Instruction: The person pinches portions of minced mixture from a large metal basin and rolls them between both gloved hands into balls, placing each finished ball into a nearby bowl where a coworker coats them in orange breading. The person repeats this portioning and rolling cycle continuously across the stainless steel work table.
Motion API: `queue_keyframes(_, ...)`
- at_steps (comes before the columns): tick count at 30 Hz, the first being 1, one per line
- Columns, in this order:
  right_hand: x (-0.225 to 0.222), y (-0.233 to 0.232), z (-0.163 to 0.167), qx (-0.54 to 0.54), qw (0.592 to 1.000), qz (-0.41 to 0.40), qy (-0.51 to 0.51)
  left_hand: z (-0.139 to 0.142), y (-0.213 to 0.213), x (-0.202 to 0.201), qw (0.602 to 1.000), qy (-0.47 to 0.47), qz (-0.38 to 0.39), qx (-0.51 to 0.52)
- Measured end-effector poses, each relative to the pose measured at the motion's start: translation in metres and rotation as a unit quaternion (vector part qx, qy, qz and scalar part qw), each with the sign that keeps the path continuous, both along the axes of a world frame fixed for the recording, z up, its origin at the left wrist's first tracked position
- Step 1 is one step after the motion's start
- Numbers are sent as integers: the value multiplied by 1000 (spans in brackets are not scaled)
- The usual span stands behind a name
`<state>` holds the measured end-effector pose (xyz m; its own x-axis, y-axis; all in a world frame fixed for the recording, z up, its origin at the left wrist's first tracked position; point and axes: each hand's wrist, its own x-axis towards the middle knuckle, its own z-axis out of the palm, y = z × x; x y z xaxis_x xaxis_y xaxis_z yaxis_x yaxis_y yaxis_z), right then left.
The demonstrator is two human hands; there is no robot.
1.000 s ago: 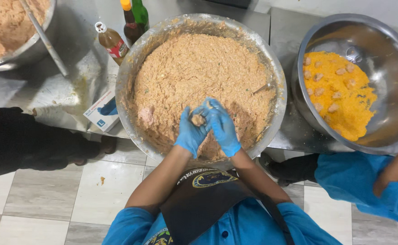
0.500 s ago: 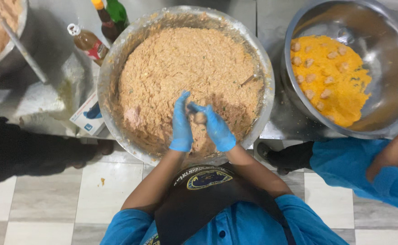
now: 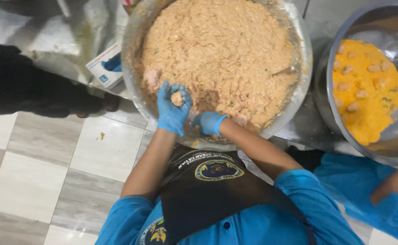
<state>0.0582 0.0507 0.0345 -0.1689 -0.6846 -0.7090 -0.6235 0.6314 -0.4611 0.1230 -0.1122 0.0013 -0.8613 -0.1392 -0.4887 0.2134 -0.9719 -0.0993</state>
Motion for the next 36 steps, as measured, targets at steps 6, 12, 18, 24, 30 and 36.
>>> queue_keyframes(6, 17, -40, -33, -34, 956, 277, 94, 13, -17, 8, 996, 74, 40, -11)
queue_keyframes(12, 7, -37, -22, -10, 997, 64, -34, 21, -33, 11, 999, 22, 37, 13)
queue_keyframes(18, -1, -30, -20, -14, 988, -53, -146, 29, -38, 1, 1000, 23, -1, -20)
queue_keyframes(24, -49, -16, -7, -175, 873, -308, -335, 34, -35, -15, 994, -69, -15, -79)
queue_keyframes(30, -54, -23, 28, -413, 852, -320, -39, 30, -7, -35, 992, -71, -103, -33)
queue_keyframes(36, -44, -47, 58, -331, 893, -215, 214, 30, -4, -56, 989, -36, -136, -44)
